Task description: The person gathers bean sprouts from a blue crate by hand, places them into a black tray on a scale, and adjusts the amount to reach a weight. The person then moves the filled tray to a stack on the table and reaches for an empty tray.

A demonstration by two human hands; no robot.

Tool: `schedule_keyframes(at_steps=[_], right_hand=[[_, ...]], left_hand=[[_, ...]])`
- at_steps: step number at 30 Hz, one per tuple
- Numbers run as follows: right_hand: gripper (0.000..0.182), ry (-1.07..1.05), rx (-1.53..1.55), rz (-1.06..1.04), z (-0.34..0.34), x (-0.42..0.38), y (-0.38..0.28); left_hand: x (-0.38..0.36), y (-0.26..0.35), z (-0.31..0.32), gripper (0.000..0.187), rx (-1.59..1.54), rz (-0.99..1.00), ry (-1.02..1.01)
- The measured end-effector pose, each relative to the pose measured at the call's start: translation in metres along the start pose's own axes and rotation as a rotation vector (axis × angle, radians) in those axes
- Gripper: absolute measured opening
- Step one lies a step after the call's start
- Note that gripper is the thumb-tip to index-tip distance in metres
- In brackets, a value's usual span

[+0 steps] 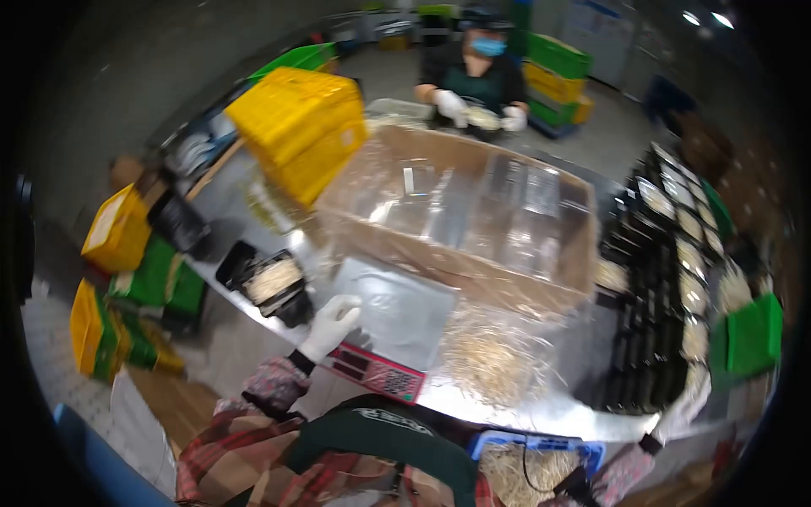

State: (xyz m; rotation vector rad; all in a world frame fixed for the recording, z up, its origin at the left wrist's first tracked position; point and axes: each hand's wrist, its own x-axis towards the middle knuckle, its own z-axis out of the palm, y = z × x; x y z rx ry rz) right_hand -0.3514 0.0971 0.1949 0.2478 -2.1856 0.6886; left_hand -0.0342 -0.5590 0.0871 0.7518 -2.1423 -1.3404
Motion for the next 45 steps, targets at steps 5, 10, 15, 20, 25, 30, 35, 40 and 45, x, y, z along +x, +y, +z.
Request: schedule_keyframes(at_steps=[5,10,15,20,25,30,35,40,45], right_hand=[[0.05,-0.085,0.315,0.292,0.025,-0.059,-0.062],[0.045,-0.232,0.428,0.241,0.082,-0.099,-0.136],[0.043,-0.324,0.379,0.014,0.096,-0.106,-0.234],[0.036,-0.167,0.689,0.158,0.074,-0.075,-0.266],[0.032,0.019,0.784,0.202,0.036,-0.049,-0.299],[0.032,-0.023,0.677,0.194,0.031,-0.077,-0.277],[0.025,0.117,0.697,0.352,-0.001,-0.059,-0.253],[0.025,0.413,0.821,0.288,-0.009,-0.004,-0.252],[0.033,0.642,1.283,0.306,0.016,0.045,-0.259]], left_hand=[[-0.001,-0.073,-0.09,0.039,0.679,0.226,0.414],[0.004,-0.137,-0.152,0.039,0.934,0.108,0.455],[0.031,-0.167,-0.183,0.013,0.925,0.369,0.442],[0.029,-0.098,-0.15,0.02,0.568,0.563,0.347],[0.025,-0.044,-0.07,0.026,0.434,0.855,-0.077],[0.031,-0.033,-0.023,0.021,0.482,0.94,-0.391],[0.032,-0.007,-0.025,0.034,0.509,0.918,-0.427],[0.025,0.019,-0.027,0.051,0.444,0.948,-0.399],[0.015,0.056,-0.019,0.052,0.316,0.968,-0.32]])
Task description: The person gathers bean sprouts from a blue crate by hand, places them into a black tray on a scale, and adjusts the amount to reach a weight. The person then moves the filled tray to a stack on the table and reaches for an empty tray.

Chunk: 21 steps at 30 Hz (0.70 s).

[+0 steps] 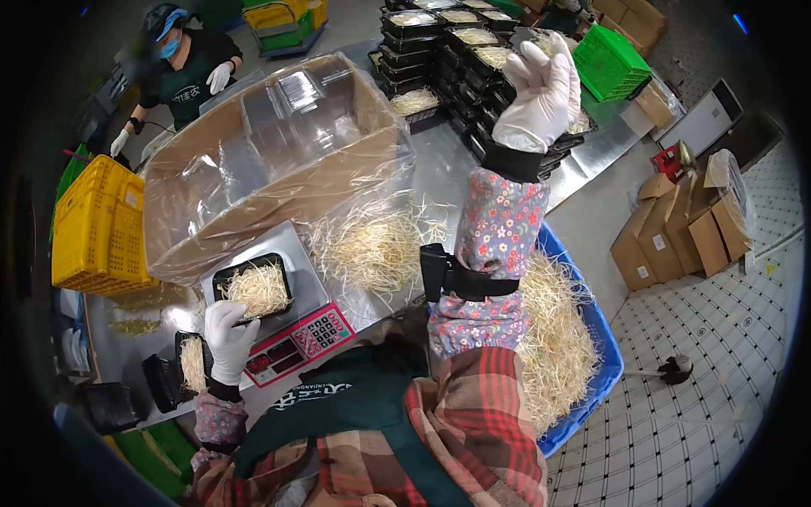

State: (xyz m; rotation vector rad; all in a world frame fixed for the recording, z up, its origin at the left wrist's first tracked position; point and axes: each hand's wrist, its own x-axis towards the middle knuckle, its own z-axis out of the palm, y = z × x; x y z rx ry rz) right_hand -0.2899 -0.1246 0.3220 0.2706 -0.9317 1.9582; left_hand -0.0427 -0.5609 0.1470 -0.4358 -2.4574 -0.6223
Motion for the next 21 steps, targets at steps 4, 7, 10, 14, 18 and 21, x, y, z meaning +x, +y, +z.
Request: schedule_keyframes(at_steps=[4,7,10,14,18,21], right_hand=[[0.031,-0.164,-0.024,0.164,0.017,-0.018,0.022],[0.028,-0.413,-0.226,0.456,-0.009,-0.068,0.05],[0.062,-0.769,-0.572,0.575,-0.097,-0.151,0.088],[0.132,-1.295,-1.497,0.611,-0.161,-0.237,0.067],[0.138,-1.784,-1.671,0.651,-0.169,-0.27,0.079],[0.141,-1.673,-1.729,0.618,-0.174,-0.25,0.108]], left_hand=[[0.016,0.021,0.009,0.053,-0.175,-0.105,0.035],[0.035,0.036,0.028,0.067,-0.257,-0.104,-0.081],[0.071,0.059,0.057,0.095,-0.391,-0.128,-0.348],[0.087,0.064,0.139,0.122,-0.29,-0.006,-0.667],[0.08,0.06,0.228,0.13,0.172,0.116,-0.963],[0.089,0.046,0.273,0.137,0.262,0.086,-0.949]])
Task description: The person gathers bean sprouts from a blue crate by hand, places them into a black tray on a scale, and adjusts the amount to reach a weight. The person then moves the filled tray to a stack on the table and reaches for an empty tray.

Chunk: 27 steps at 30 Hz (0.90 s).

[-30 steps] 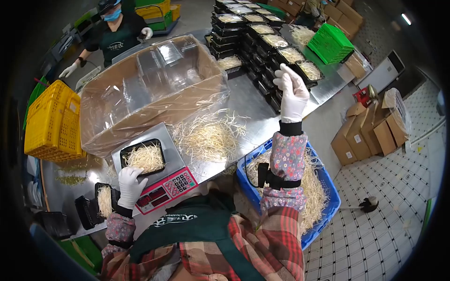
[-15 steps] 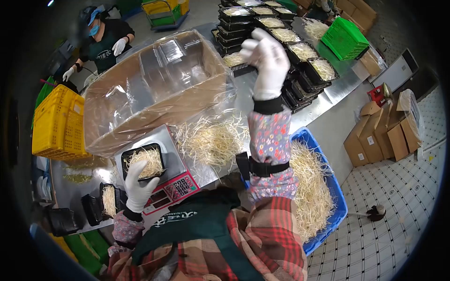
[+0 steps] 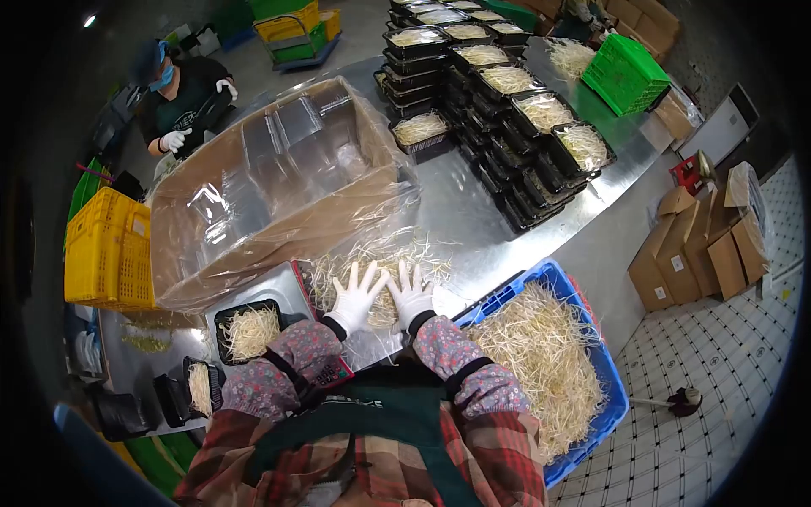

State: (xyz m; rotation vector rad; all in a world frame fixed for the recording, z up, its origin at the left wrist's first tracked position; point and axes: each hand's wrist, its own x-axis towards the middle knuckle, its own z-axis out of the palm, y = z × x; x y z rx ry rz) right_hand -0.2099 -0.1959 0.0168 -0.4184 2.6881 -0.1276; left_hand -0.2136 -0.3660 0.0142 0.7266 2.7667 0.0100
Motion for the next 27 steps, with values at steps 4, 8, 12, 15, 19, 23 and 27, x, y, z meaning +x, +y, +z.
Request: schedule_keyframes(at_steps=[4,8,12,15,19,23,27], right_hand=[[0.13,-0.014,0.011,-0.053,-0.018,0.027,0.028],[0.106,0.158,0.271,-0.138,0.042,0.066,0.045],[0.073,-0.008,0.227,-0.101,0.016,0.053,0.05],[0.054,-0.014,0.157,-0.152,0.003,0.048,0.081],[0.043,0.176,0.295,0.055,-0.022,0.048,0.14],[0.044,0.242,0.392,0.035,-0.058,0.043,0.108],[0.077,0.012,0.239,-0.096,-0.022,0.068,0.077]], left_hand=[[0.031,-0.018,-0.012,0.142,-0.16,-0.165,-0.105],[0.044,-0.032,0.004,0.108,-0.284,-0.129,-0.018],[0.036,-0.022,0.005,0.048,-0.427,-0.222,0.019],[0.023,-0.015,-0.017,0.038,-0.462,-0.186,-0.11],[0.003,-0.03,-0.004,0.028,-0.266,-0.067,-0.011],[0.013,-0.011,-0.012,0.046,-0.228,0.004,0.087],[0.012,-0.004,-0.005,0.071,-0.062,-0.074,0.202]])
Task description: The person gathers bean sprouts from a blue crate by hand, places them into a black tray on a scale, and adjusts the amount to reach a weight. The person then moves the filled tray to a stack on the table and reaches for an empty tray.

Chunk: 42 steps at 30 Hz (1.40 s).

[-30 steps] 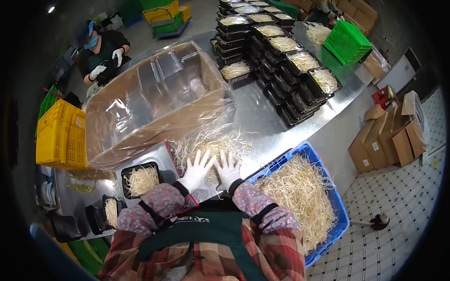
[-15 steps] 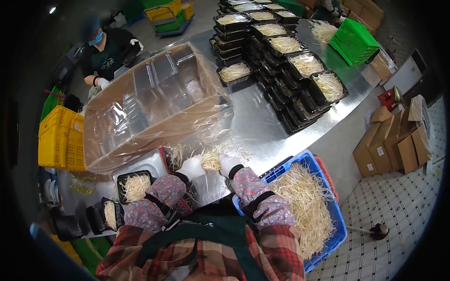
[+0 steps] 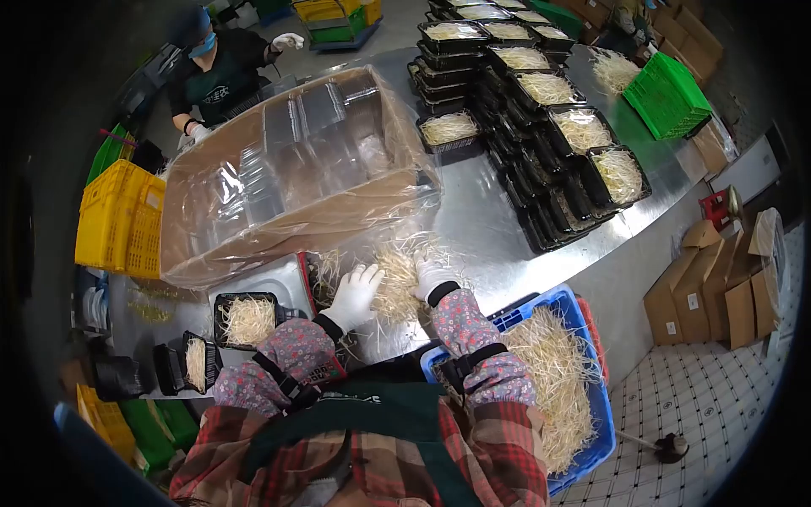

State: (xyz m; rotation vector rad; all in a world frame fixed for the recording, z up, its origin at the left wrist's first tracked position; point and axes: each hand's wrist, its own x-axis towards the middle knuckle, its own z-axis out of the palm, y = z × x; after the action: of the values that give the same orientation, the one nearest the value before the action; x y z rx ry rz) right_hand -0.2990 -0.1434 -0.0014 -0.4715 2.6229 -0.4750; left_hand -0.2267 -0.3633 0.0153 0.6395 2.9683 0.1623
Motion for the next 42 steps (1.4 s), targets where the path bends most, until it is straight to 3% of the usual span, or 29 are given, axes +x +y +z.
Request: schedule_keyframes(at_steps=[3,4,5,7,12,13,15,17,20,21,23,24,25,26,28,29,31,33,35,38,42], right_hand=[[0.097,-0.079,-0.02,-0.048,-0.007,0.007,0.0],[0.11,-0.106,-0.069,-0.014,-0.017,0.007,-0.001],[0.11,-0.109,-0.071,-0.028,-0.017,0.012,-0.002],[0.116,-0.021,0.086,0.024,-0.017,0.02,-0.008],[0.142,-0.022,-0.18,0.009,0.014,-0.001,-0.1],[0.139,-0.007,-0.303,-0.018,0.023,-0.007,-0.109],[0.133,0.169,-0.206,-0.131,0.063,0.007,-0.093],[0.115,0.181,-0.127,-0.131,0.062,0.015,-0.083],[0.087,0.147,-0.045,-0.041,0.038,0.017,-0.077],[0.087,0.151,-0.053,-0.042,0.026,0.013,-0.08],[0.078,0.26,0.238,-0.073,0.002,0.006,-0.087],[0.079,0.334,0.508,-0.17,0.011,0.013,-0.083],[0.079,0.339,0.501,-0.172,0.018,0.018,-0.077],[0.08,0.253,0.336,-0.099,0.013,0.015,-0.085],[0.083,0.126,-0.011,0.014,0.006,0.02,-0.09],[0.083,0.136,-0.025,0.014,-0.001,0.019,-0.093],[0.081,0.285,0.198,-0.126,-0.017,0.015,-0.104],[0.08,0.313,0.168,-0.145,-0.054,-0.006,-0.151],[0.081,0.38,0.258,-0.537,-0.068,-0.006,-0.176],[0.077,0.311,-0.153,-0.734,-0.088,-0.029,-0.264],[0.066,0.228,-0.419,-0.931,-0.019,-0.002,-0.326]], left_hand=[[-0.022,-0.012,-0.001,0.066,-0.157,-0.072,-0.09],[-0.033,-0.015,-0.002,0.054,-0.207,-0.049,0.017],[-0.041,-0.015,-0.007,0.054,-0.204,-0.063,0.02],[-0.059,-0.012,-0.026,0.043,-0.617,-0.095,-0.001],[-0.11,-0.004,-0.074,0.033,-0.772,0.013,-0.045],[-0.124,-0.007,-0.078,0.031,-0.839,-0.028,0.007],[-0.146,-0.016,-0.099,0.03,-0.829,0.013,0.186],[-0.171,-0.034,-0.114,0.029,-0.791,-0.006,0.387],[-0.209,-0.085,-0.129,0.033,-0.438,-0.093,0.693],[-0.223,-0.108,-0.127,0.036,-0.341,-0.168,0.69],[-0.247,-0.148,-0.108,0.039,-0.171,-0.378,0.7],[-0.246,-0.15,-0.098,0.044,-0.193,-0.389,0.621],[-0.245,-0.146,-0.086,0.048,-0.215,-0.399,0.542],[-0.242,-0.142,-0.078,0.055,-0.025,-0.402,0.443],[-0.229,-0.127,-0.074,0.056,-0.03,-0.511,0.49],[-0.222,-0.116,-0.075,0.055,-0.033,-0.593,0.501],[-0.213,-0.107,-0.069,0.055,-0.055,-0.632,0.523],[-0.21,-0.109,-0.06,0.054,-0.414,-0.66,0.724],[-0.215,-0.122,-0.056,0.051,-0.562,-0.607,0.826],[-0.213,-0.137,-0.042,0.044,-0.952,-0.652,1.079],[-0.21,-0.129,-0.042,0.05,-0.889,-0.582,0.984]])
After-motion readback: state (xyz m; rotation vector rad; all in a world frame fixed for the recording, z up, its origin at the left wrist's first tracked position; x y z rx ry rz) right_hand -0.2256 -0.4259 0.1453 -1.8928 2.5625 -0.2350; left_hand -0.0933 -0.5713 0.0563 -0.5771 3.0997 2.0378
